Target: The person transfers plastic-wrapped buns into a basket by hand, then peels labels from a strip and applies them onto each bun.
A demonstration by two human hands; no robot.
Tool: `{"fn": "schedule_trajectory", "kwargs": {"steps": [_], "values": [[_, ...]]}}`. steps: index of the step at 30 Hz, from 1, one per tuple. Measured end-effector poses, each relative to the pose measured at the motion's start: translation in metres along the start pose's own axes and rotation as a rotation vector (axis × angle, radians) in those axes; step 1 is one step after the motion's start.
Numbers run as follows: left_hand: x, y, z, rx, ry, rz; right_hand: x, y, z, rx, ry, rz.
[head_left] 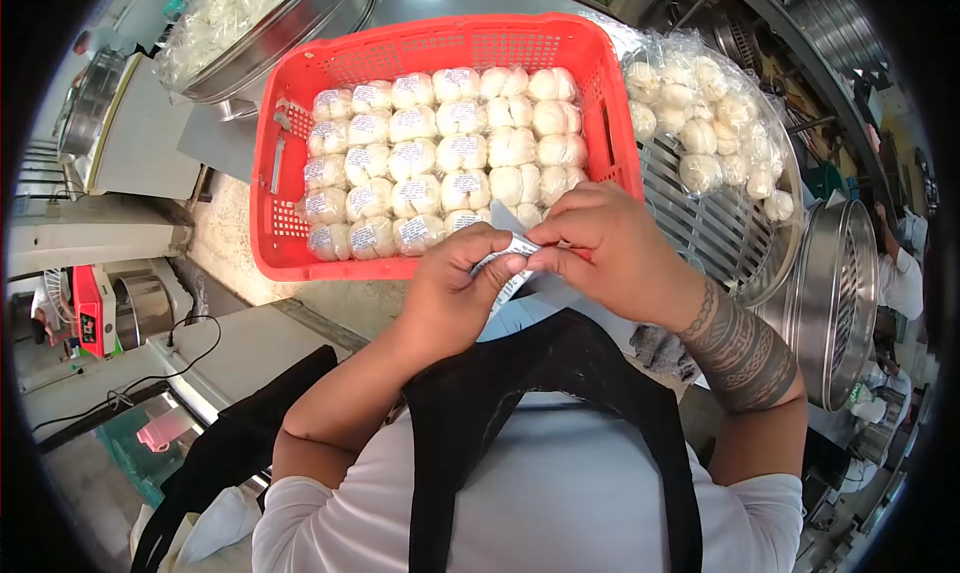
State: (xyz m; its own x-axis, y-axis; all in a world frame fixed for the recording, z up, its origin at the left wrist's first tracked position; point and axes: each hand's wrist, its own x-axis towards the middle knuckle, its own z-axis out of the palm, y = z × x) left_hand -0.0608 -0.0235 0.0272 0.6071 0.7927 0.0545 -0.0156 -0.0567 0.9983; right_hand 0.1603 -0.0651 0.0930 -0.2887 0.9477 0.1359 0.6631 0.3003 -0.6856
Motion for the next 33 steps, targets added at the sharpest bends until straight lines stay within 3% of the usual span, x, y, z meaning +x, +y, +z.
{"fn": "schedule_trajectory", "kwargs": {"steps": [4, 7, 10, 13, 16, 22, 28, 33], "values": [[0.003, 0.003, -0.012, 0.038, -0.076, -0.038, 0.016, 0.016, -0.001, 0.278, -0.109, 0.066], [0.008, 0.000, -0.020, 0.032, -0.080, -0.133, 0.034, 0.026, -0.011, 0.441, -0.234, 0.275], [0.013, -0.013, -0.028, 0.002, -0.041, -0.267, 0.062, 0.062, -0.014, 0.292, -0.075, 0.329], [0.017, -0.016, -0.035, 0.005, -0.080, -0.335, 0.098, 0.120, -0.001, -0.259, 0.182, 0.204], [0.017, -0.022, -0.038, -0.010, -0.146, -0.280, 0.141, 0.166, 0.012, -0.802, 0.206, 0.053], [0.015, -0.026, -0.055, -0.103, -0.240, -0.219, 0.190, 0.195, 0.034, -1.098, -0.043, -0.040], [0.015, -0.024, -0.064, -0.176, -0.264, -0.203, 0.174, 0.208, 0.061, -1.081, -0.262, 0.054], [0.015, -0.030, -0.065, -0.138, -0.297, -0.164, 0.132, 0.202, 0.091, -1.080, -0.135, 0.131]]}}
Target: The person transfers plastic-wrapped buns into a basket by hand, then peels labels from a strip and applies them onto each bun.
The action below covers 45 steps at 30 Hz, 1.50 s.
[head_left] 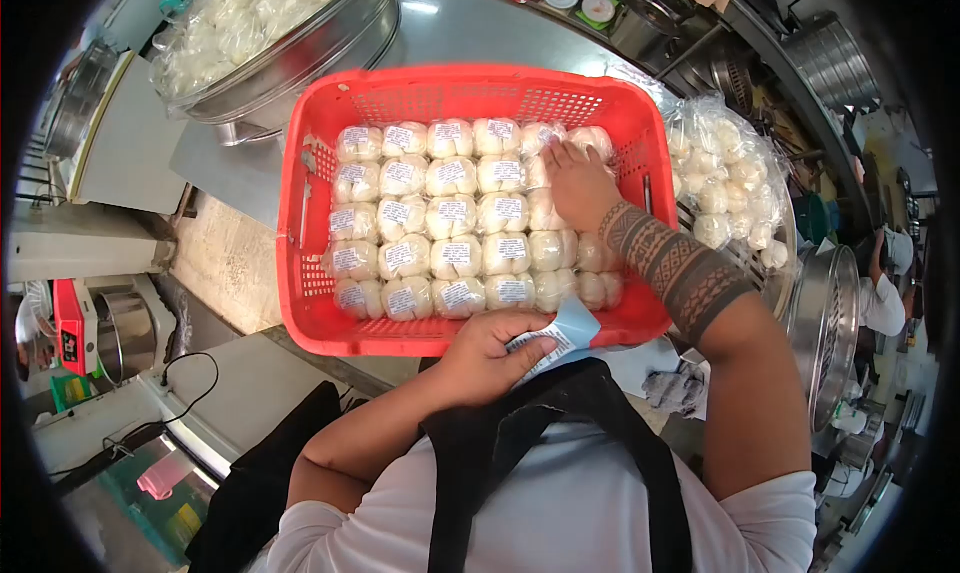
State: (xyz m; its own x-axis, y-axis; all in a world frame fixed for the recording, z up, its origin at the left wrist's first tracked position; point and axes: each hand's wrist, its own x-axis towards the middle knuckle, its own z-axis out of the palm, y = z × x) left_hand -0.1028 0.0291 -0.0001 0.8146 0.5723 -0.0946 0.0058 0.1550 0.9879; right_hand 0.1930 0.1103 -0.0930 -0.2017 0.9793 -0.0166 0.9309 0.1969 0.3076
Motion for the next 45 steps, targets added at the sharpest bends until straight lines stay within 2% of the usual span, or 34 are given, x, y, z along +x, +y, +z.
{"fn": "schedule_trajectory", "kwargs": {"steps": [2, 5, 8, 11, 14, 18, 21, 24, 27, 30, 33, 36, 42, 45], "values": [[0.001, -0.003, 0.001, 0.014, 0.020, 0.024, -0.011, 0.000, 0.004, 0.110, -0.061, 0.041], [0.001, -0.006, 0.007, -0.012, 0.095, -0.006, -0.017, 0.016, -0.037, 0.333, -0.182, 0.057], [-0.001, -0.004, 0.010, -0.064, 0.183, -0.079, -0.035, 0.034, -0.093, 0.693, -0.047, 0.201], [0.003, 0.001, 0.021, -0.106, 0.267, -0.098, -0.075, 0.027, -0.160, 1.180, -0.016, 0.346], [0.007, 0.008, 0.038, -0.160, 0.336, -0.115, -0.126, 0.003, -0.196, 1.355, 0.042, 0.335], [0.007, 0.019, 0.058, -0.028, 0.348, -0.071, -0.170, -0.016, -0.219, 1.258, 0.169, -0.003], [0.003, 0.030, 0.077, -0.003, 0.286, -0.034, -0.188, -0.020, -0.200, 1.069, 0.257, -0.076], [0.000, 0.028, 0.103, -0.170, 0.281, 0.044, -0.205, -0.014, -0.196, 0.986, 0.303, -0.030], [-0.007, 0.022, 0.111, 0.048, 0.238, 0.108, -0.217, -0.008, -0.199, 0.962, 0.318, -0.080], [-0.010, 0.026, 0.125, 0.099, 0.263, 0.130, -0.226, -0.005, -0.201, 0.920, 0.322, -0.132], [-0.016, 0.032, 0.131, 0.377, 0.295, 0.183, -0.229, 0.000, -0.199, 0.898, 0.291, -0.187], [-0.021, 0.046, 0.132, 0.550, 0.252, 0.071, -0.228, 0.004, -0.196, 0.896, 0.268, -0.256], [-0.029, 0.044, 0.132, 0.491, 0.311, 0.046, -0.219, 0.004, -0.190, 0.918, 0.184, -0.334], [-0.031, 0.025, 0.129, 0.215, 0.404, 0.010, -0.212, -0.003, -0.195, 0.900, 0.186, -0.344]]}}
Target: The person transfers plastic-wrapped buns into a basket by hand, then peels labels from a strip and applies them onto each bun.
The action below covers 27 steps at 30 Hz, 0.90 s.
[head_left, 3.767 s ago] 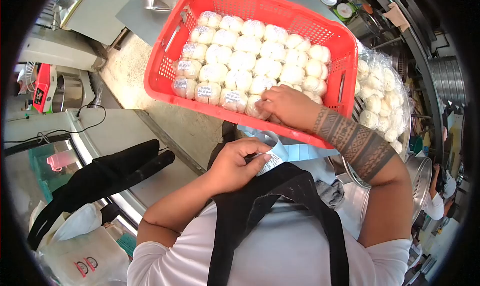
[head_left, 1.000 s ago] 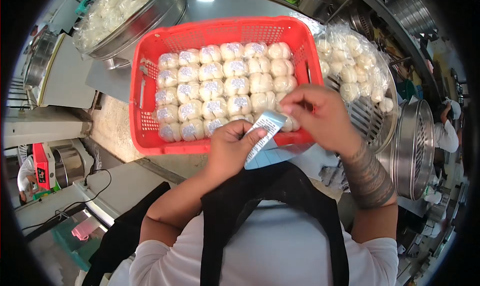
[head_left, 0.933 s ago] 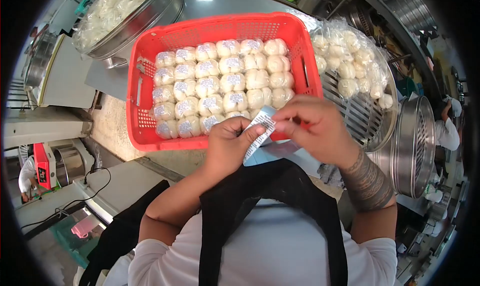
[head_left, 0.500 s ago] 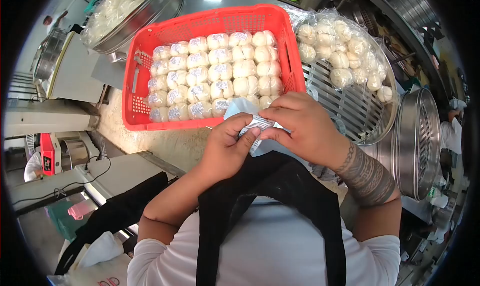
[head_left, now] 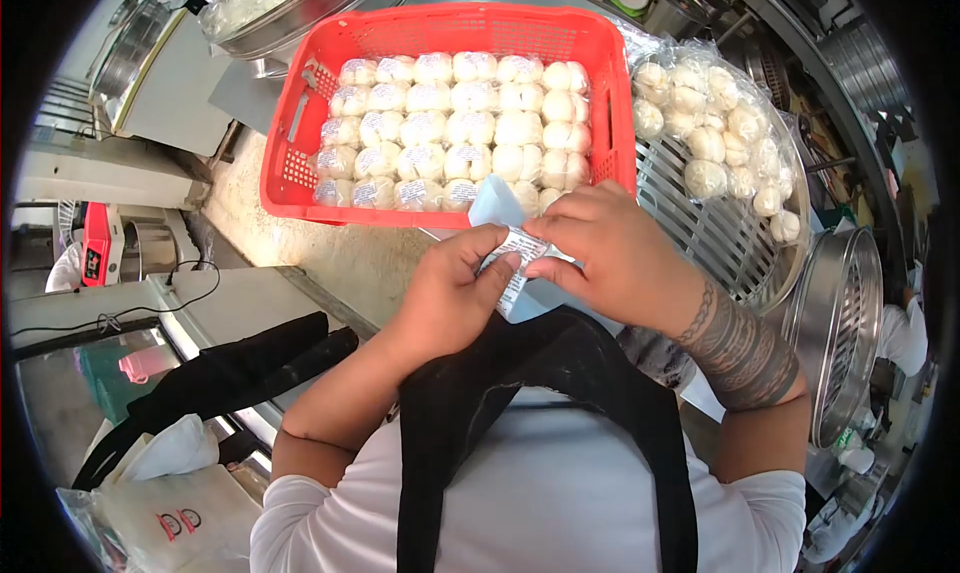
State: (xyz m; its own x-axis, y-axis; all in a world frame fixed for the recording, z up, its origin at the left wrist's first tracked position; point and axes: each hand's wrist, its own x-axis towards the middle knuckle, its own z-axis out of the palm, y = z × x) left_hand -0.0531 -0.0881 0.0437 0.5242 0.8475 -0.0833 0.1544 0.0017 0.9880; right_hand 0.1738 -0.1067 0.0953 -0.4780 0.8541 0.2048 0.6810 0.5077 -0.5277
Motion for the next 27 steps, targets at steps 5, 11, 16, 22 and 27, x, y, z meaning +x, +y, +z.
{"fn": "schedule_trajectory", "kwargs": {"steps": [5, 11, 16, 22, 27], "values": [[0.006, -0.005, -0.013, -0.064, -0.022, -0.016, 0.016, 0.009, 0.010, 0.009, -0.030, -0.012], [0.020, -0.007, -0.033, 0.093, -0.059, 0.054, 0.037, 0.012, 0.012, 0.062, -0.101, 0.039], [0.036, -0.007, -0.055, 0.109, -0.119, 0.029, 0.056, 0.012, 0.016, 0.136, -0.022, 0.058], [0.056, -0.029, -0.075, 0.067, -0.200, -0.024, 0.087, 0.060, 0.010, 0.453, 0.014, 0.414], [0.065, -0.037, -0.087, -0.014, -0.297, -0.037, 0.130, 0.169, 0.038, -0.314, 0.226, 0.307]]}}
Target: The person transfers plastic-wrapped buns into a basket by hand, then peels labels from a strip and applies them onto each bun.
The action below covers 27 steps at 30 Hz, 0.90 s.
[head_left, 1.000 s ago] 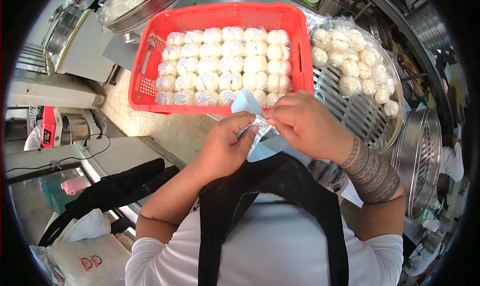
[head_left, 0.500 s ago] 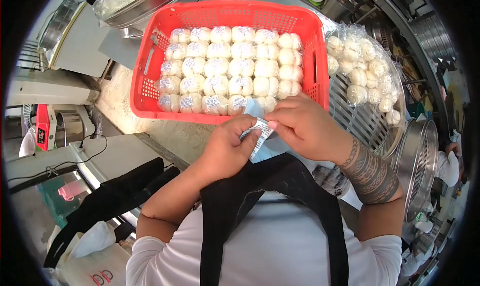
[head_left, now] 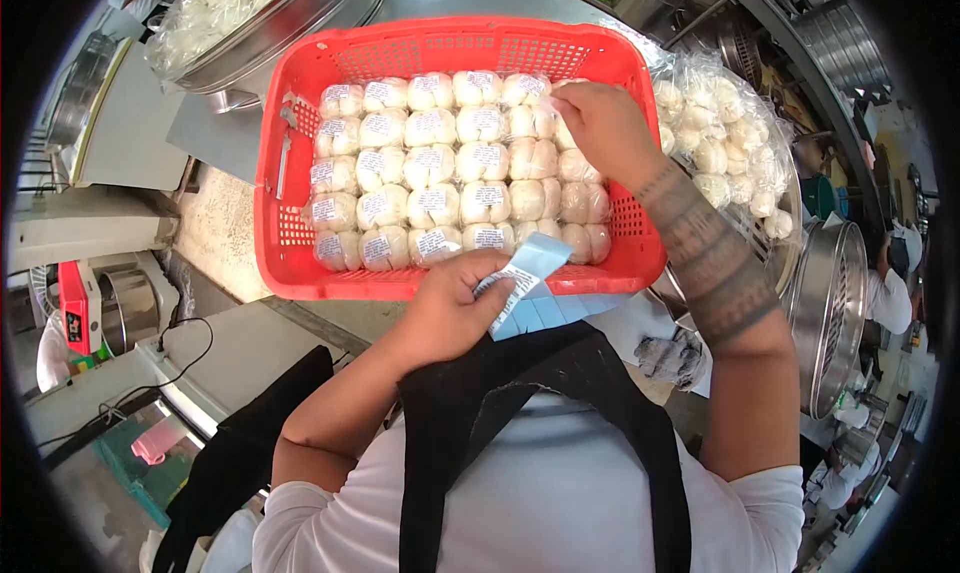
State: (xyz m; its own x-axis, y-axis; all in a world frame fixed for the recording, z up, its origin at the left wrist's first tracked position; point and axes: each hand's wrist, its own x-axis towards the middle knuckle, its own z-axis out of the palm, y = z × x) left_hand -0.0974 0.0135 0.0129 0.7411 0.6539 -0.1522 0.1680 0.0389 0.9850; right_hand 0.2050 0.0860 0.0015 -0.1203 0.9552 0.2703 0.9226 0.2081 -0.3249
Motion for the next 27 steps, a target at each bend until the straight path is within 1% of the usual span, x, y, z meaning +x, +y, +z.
{"fn": "schedule_trajectory", "kwargs": {"steps": [2, 3, 5, 6, 8, 11, 12, 15, 18, 21, 24, 27], "values": [[0.002, -0.006, -0.001, -0.049, -0.020, 0.023, 0.018, 0.020, 0.024, -0.341, -0.080, -0.088], [0.002, -0.009, -0.002, -0.073, -0.028, 0.034, 0.022, 0.024, 0.033, -0.399, -0.101, -0.109], [0.001, -0.008, -0.010, -0.076, -0.093, 0.003, 0.030, 0.027, 0.051, -0.514, -0.145, -0.153], [0.001, -0.008, -0.013, -0.078, -0.126, -0.011, 0.031, 0.026, 0.059, -0.542, -0.215, -0.172], [0.001, -0.013, -0.011, -0.077, -0.097, 0.056, 0.027, 0.024, 0.073, -0.596, -0.361, -0.210], [0.002, -0.018, -0.009, -0.098, -0.084, 0.097, 0.003, 0.019, 0.092, -0.677, -0.258, -0.262], [0.002, -0.018, -0.009, -0.105, -0.083, 0.101, -0.005, 0.016, 0.092, -0.692, -0.303, -0.218], [0.003, -0.017, -0.011, -0.043, -0.086, 0.164, -0.026, 0.003, 0.085, -0.478, -0.360, -0.005], [0.003, -0.017, -0.010, -0.039, -0.077, 0.122, -0.042, -0.008, 0.074, -0.417, -0.395, -0.007], [0.001, -0.029, 0.002, -0.111, 0.047, 0.080, -0.043, -0.020, 0.052, -0.436, -0.531, 0.069], [-0.003, -0.015, 0.004, -0.335, 0.103, -0.097, -0.030, -0.022, 0.000, -0.212, -0.717, 0.086], [-0.004, -0.007, 0.015, -0.408, 0.199, -0.105, -0.046, -0.048, -0.048, 0.213, -0.213, 0.245]]}}
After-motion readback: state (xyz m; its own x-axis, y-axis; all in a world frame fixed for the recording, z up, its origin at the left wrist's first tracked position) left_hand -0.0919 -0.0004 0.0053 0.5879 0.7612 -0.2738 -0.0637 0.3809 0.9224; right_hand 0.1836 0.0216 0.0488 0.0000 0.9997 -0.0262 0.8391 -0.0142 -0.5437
